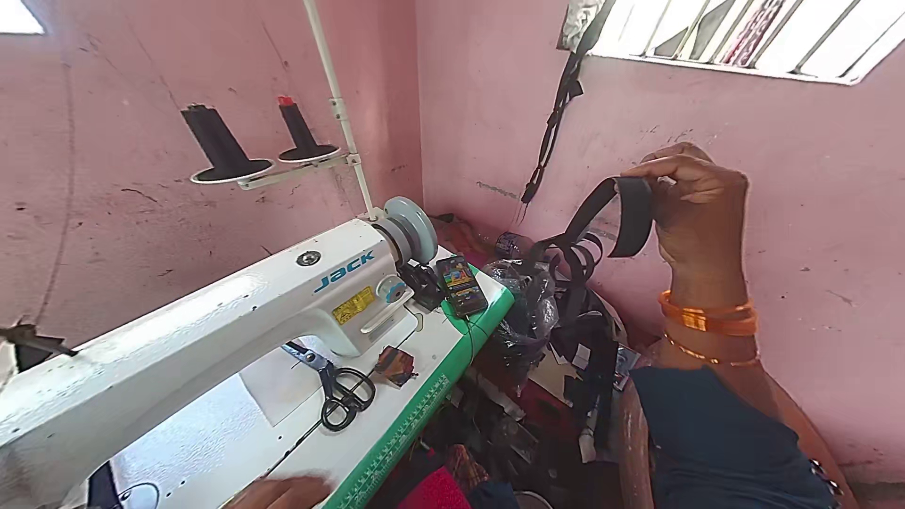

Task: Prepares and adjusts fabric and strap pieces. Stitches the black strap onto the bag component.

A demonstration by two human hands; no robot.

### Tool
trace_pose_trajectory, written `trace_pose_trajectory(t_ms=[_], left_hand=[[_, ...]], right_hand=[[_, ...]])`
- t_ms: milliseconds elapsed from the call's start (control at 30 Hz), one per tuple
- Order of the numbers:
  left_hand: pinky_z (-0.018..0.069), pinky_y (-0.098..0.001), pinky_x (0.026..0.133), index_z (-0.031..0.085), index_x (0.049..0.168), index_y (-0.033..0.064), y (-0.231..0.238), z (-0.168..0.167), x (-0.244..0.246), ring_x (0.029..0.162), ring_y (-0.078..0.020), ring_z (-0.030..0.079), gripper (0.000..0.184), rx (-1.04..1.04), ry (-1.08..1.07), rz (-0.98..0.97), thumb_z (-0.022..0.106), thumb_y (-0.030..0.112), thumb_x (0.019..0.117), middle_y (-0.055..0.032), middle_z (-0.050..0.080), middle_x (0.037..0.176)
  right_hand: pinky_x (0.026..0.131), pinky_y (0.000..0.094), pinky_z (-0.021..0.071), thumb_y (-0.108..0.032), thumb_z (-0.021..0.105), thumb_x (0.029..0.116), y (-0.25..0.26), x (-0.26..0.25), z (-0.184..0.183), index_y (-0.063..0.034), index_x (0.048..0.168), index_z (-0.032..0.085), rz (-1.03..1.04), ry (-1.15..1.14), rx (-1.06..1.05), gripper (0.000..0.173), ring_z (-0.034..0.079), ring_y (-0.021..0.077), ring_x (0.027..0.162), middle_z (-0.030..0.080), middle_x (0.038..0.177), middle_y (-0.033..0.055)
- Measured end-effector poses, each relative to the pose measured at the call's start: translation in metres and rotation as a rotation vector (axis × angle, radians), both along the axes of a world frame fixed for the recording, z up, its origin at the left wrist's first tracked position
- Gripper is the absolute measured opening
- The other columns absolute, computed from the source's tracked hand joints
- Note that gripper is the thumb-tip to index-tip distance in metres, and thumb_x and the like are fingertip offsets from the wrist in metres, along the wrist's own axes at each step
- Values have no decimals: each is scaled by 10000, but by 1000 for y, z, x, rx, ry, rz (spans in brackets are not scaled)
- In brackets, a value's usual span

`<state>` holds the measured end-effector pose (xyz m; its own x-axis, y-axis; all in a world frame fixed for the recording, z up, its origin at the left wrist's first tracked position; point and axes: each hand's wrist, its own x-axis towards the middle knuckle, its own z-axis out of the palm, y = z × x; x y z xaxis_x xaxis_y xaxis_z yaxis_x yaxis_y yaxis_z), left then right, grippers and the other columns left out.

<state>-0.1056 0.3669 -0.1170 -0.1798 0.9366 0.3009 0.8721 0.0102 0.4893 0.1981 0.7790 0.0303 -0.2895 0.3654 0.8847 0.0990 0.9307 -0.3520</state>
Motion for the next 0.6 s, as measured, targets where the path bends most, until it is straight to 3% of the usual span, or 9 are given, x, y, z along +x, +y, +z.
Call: trace_pose_trajectory(t_ms=[100, 167, 233, 300, 367, 400, 467, 533, 600], left_hand=[[542, -466, 1001, 678, 1321, 83, 87, 4, 37, 1210, -279, 648, 699, 295, -68, -91, 747, 592, 848, -132, 680, 1319], [548, -498, 966, 471, 1518, 49, 130, 18, 68, 1279, -321, 590, 1108, 304, -251, -72, 784, 720, 694, -190, 529, 1494], [510, -559, 1022, 199, 1626, 32, 152, 30, 91, 1376, -384, 496, 1424, 200, -458, -72, 877, 703, 568, -251, 366, 1591], [490, -517, 1062, 46, 1641, 48, 163, 25, 103, 1391, -328, 490, 1517, 137, -510, -42, 919, 639, 551, -236, 339, 1608], [585, -365, 955, 143, 1624, 68, 167, 12, 106, 1156, -159, 671, 1317, 151, -611, -49, 951, 366, 628, -126, 582, 1416], [595, -300, 924, 270, 1576, 77, 165, 7, 106, 1059, -95, 703, 1122, 135, -710, -89, 920, 219, 672, -62, 677, 1273], [600, -246, 909, 514, 1375, 39, 159, 0, 102, 991, -53, 715, 710, 67, -939, -227, 839, 31, 745, -20, 732, 1116], [599, -264, 854, 665, 1176, 12, 151, -7, 100, 909, -82, 715, 386, 24, -1175, -372, 768, -63, 812, -23, 749, 988], [588, -254, 810, 724, 999, 40, 144, -11, 97, 847, -59, 695, 146, -11, -1230, -485, 719, -38, 875, 13, 739, 904]], right_hand=[[852, 201, 568, -52, 688, 918, -60, -10, 22, -54, 1025, 733, 154, 3, 34, 117, 656, 43, 960, 675, 1057, -29], [835, 210, 586, -57, 686, 918, -94, -19, 30, -67, 988, 739, 196, 19, 41, 89, 673, 48, 929, 694, 1011, -40], [806, 209, 598, -55, 700, 914, -121, -29, 26, -88, 991, 740, 288, 44, 0, 92, 680, 42, 900, 702, 992, -57], [793, 210, 596, -112, 710, 947, -141, -39, 12, -145, 1031, 733, 434, 75, -82, 94, 680, 25, 891, 711, 989, -92], [764, 228, 606, -166, 717, 950, -152, -49, 0, -167, 1042, 735, 583, 124, -182, 93, 684, 34, 847, 717, 954, -81], [749, 233, 606, -162, 713, 951, -155, -52, -3, -154, 1042, 728, 624, 125, -219, 92, 679, 45, 824, 710, 940, -61], [721, 215, 598, -101, 696, 945, -158, -58, -5, -132, 1030, 721, 593, 92, -220, 94, 670, 37, 809, 701, 935, -55], [720, 187, 577, -63, 655, 955, -154, -67, -5, -113, 1041, 687, 505, 64, -201, 105, 652, 18, 822, 681, 945, -64], [808, 264, 605, -53, 580, 1011, -140, -77, -5, -90, 1071, 642, 543, 146, -350, 94, 698, 90, 905, 708, 1002, -4]])
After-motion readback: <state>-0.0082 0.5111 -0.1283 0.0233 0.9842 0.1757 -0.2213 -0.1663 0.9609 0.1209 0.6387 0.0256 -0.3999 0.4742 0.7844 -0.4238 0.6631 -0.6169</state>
